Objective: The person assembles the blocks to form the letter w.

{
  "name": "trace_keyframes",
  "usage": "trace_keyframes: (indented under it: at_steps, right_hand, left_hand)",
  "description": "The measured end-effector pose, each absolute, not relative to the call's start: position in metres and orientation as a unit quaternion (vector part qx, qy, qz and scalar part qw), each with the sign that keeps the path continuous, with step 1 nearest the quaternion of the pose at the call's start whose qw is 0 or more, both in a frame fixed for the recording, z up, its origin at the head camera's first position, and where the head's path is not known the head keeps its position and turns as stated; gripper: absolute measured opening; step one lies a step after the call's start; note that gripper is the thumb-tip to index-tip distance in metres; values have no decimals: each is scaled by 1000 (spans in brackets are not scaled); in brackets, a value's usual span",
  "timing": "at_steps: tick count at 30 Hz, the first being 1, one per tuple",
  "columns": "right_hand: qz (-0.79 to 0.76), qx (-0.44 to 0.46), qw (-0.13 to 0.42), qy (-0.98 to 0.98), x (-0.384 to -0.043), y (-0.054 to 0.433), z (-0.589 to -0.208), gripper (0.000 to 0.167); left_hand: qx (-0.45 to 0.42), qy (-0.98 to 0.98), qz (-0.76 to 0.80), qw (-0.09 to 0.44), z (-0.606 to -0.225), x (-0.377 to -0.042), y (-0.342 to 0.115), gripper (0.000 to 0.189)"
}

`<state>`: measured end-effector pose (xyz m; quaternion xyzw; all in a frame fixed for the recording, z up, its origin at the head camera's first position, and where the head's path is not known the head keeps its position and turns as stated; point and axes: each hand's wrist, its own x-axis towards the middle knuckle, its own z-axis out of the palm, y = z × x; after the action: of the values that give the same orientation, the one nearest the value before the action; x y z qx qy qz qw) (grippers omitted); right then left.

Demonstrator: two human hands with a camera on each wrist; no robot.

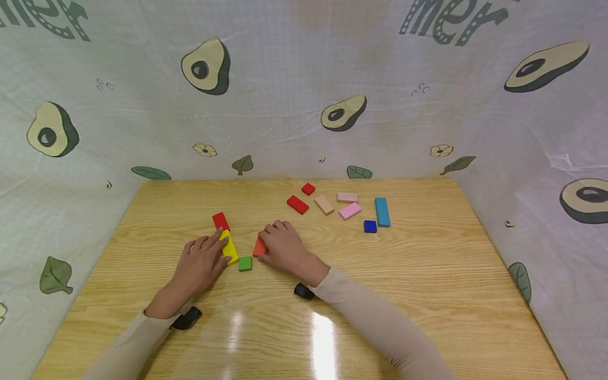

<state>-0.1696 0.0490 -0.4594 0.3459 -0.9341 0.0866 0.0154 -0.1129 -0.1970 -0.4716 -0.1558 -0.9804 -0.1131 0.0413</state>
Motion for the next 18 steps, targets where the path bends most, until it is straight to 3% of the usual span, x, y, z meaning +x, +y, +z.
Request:
trace_keyframes:
  at_steps: [18]
  right_hand:
    - [43,340,29,-939,-164,42,-463,53]
  left_hand:
    - [-153,-982,-103,28,-473,-115,-198,54]
